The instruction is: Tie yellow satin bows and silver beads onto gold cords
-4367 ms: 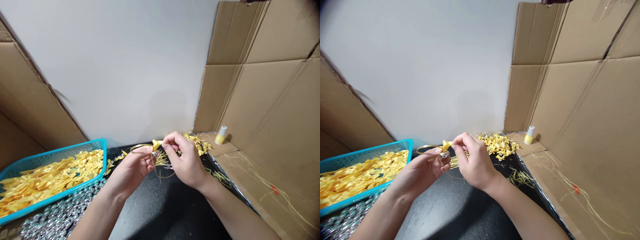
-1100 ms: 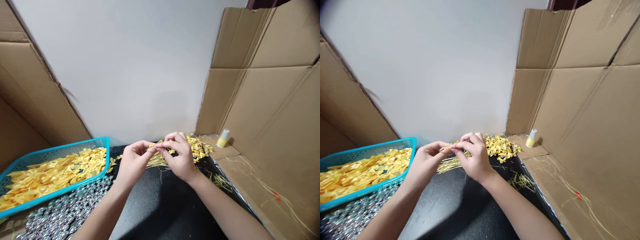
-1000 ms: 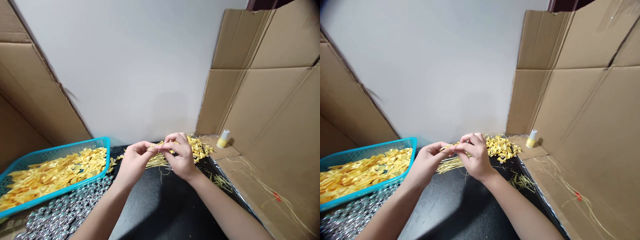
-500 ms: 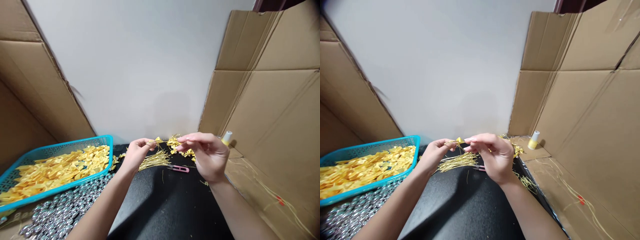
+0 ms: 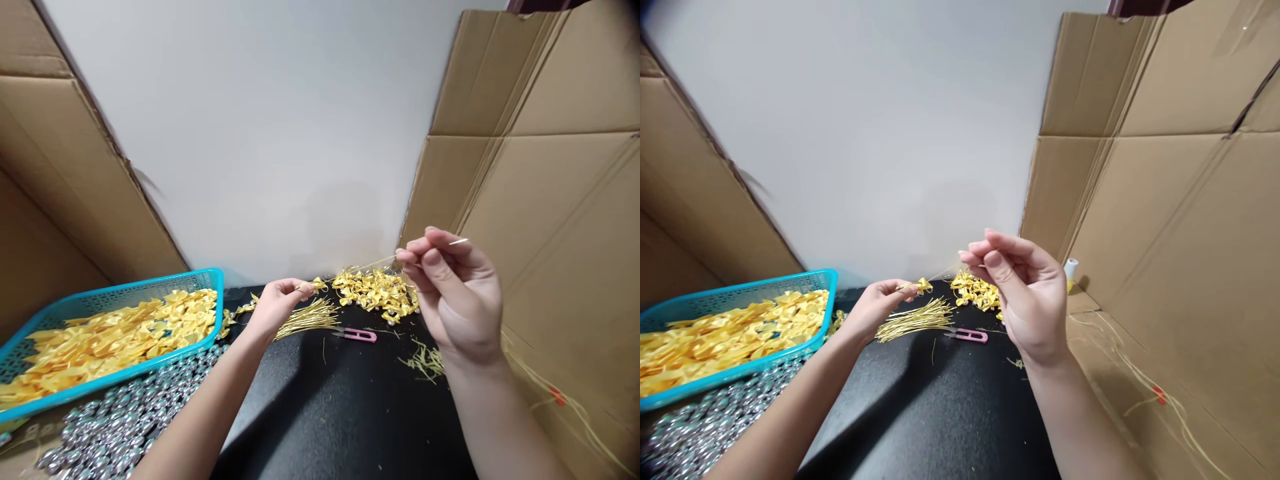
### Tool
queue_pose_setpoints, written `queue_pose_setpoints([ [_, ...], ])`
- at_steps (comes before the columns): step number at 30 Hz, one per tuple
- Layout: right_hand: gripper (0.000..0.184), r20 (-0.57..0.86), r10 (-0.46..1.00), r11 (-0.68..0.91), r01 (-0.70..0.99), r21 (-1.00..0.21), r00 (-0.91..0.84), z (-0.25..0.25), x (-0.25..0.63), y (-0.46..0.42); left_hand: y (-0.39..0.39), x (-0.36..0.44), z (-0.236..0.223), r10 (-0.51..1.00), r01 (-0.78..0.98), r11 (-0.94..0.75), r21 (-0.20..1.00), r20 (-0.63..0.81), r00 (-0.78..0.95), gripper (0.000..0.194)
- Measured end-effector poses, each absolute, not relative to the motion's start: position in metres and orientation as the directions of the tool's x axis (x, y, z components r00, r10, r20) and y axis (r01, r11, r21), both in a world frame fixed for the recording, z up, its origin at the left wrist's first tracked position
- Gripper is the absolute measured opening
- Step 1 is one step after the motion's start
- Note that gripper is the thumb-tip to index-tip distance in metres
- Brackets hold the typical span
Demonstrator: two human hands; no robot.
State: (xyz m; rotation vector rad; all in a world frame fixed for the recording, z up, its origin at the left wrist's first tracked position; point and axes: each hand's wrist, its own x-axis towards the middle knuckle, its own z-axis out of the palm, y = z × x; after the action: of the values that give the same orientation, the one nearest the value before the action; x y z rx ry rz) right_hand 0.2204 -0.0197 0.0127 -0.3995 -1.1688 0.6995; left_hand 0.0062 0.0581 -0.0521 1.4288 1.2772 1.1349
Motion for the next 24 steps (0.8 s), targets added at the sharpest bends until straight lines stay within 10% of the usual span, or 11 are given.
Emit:
queue_pose_setpoints([
  [12,0.013,0.753,0.652,0.737,-0.306,-0.603,0.086,0.008,0.213,-0.014,0.061,0.012,-0.065,0.998,0.185,-0.028,0.982,0.017,0.059,0.024],
  [24,0.010,0.732,0.589,0.806,-0.190,-0.560,0.343,0.027,0.239,-0.036,0.076,0.007,-0.085,1.000,0.208,0.003,0.978,-0.008,0.024,0.020],
])
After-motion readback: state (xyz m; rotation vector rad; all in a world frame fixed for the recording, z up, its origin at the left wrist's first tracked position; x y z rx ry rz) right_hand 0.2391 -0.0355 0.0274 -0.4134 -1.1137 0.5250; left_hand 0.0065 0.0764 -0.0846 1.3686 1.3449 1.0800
